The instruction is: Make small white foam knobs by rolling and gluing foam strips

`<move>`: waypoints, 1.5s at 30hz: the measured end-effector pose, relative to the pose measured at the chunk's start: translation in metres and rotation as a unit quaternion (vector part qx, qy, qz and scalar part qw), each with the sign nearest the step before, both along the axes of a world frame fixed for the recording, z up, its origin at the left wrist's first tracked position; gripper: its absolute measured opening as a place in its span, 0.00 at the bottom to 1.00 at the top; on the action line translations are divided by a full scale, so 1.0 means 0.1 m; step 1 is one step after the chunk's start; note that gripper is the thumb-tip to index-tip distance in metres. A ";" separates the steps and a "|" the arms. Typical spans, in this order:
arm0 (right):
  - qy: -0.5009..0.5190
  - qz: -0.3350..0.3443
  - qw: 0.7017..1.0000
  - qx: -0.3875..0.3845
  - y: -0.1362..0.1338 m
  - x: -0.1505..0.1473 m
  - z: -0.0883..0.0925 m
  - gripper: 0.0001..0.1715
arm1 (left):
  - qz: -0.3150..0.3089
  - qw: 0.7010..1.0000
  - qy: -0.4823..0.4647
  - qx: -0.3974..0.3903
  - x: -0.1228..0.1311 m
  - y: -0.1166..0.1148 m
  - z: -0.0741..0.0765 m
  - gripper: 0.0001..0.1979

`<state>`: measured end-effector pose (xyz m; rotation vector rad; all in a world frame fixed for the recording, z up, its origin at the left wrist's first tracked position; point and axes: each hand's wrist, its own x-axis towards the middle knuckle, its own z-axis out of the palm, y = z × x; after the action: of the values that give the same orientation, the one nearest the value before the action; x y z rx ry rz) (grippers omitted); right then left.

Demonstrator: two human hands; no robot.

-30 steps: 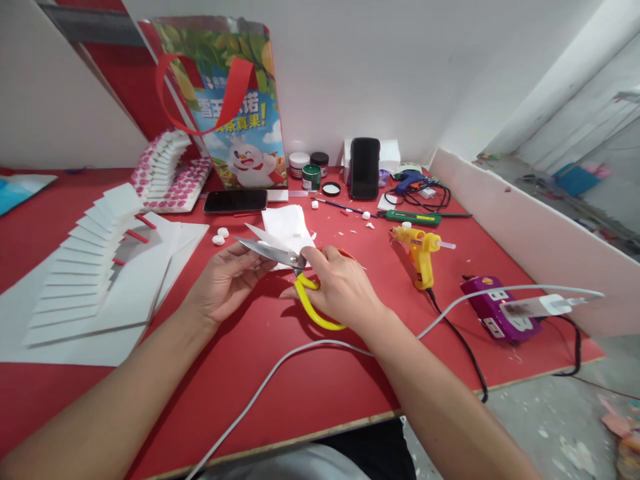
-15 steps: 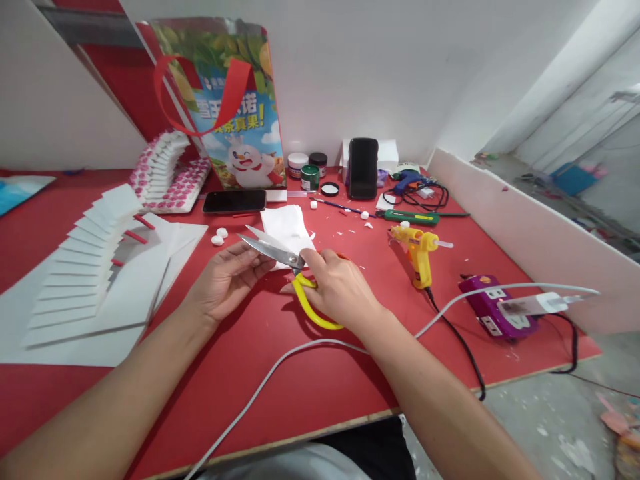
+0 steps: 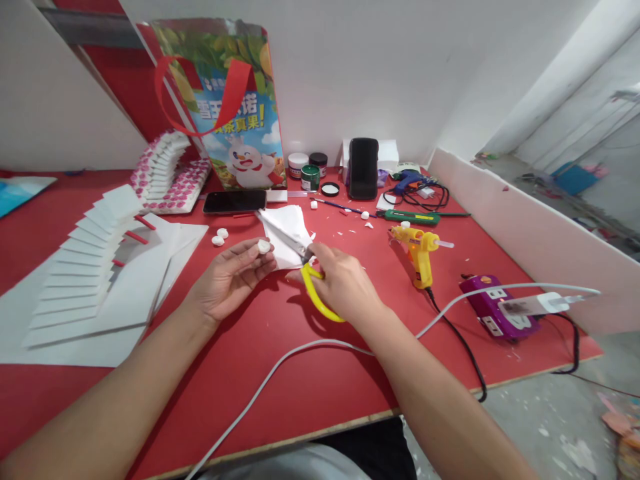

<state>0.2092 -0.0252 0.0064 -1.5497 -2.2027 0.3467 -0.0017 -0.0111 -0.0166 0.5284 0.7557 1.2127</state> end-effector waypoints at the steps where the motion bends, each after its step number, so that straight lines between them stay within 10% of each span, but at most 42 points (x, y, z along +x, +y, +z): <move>1: 0.012 -0.036 0.999 0.006 0.03 0.02 0.01 0.24 | -0.009 1.000 -0.005 0.001 0.00 0.00 0.00 0.11; 8: -0.139 -0.236 0.960 -0.060 0.20 0.27 0.08 0.24 | -0.044 0.999 -0.015 0.009 -0.01 -0.03 0.01 0.12; 21: -0.232 -0.153 0.960 -0.041 0.12 0.27 0.12 0.16 | -0.002 0.991 0.088 0.104 0.05 -0.09 0.04 0.14; 26: -0.041 -0.127 0.991 0.024 0.07 0.05 0.37 0.17 | 0.023 0.965 0.208 0.158 0.05 -0.11 0.04 0.13; 34: 0.265 0.004 0.928 -0.261 0.18 -0.26 0.30 0.15 | 0.074 0.901 0.341 0.258 0.08 -0.18 0.06 0.13; 45: 0.415 0.030 0.866 -0.277 0.19 -0.27 0.09 0.21 | 0.038 0.946 0.286 0.152 0.08 -0.12 0.01 0.12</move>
<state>0.1823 -0.0067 0.0152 -1.2052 -1.5032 1.4629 0.0066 -0.0234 -0.0153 1.1463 1.0891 1.2675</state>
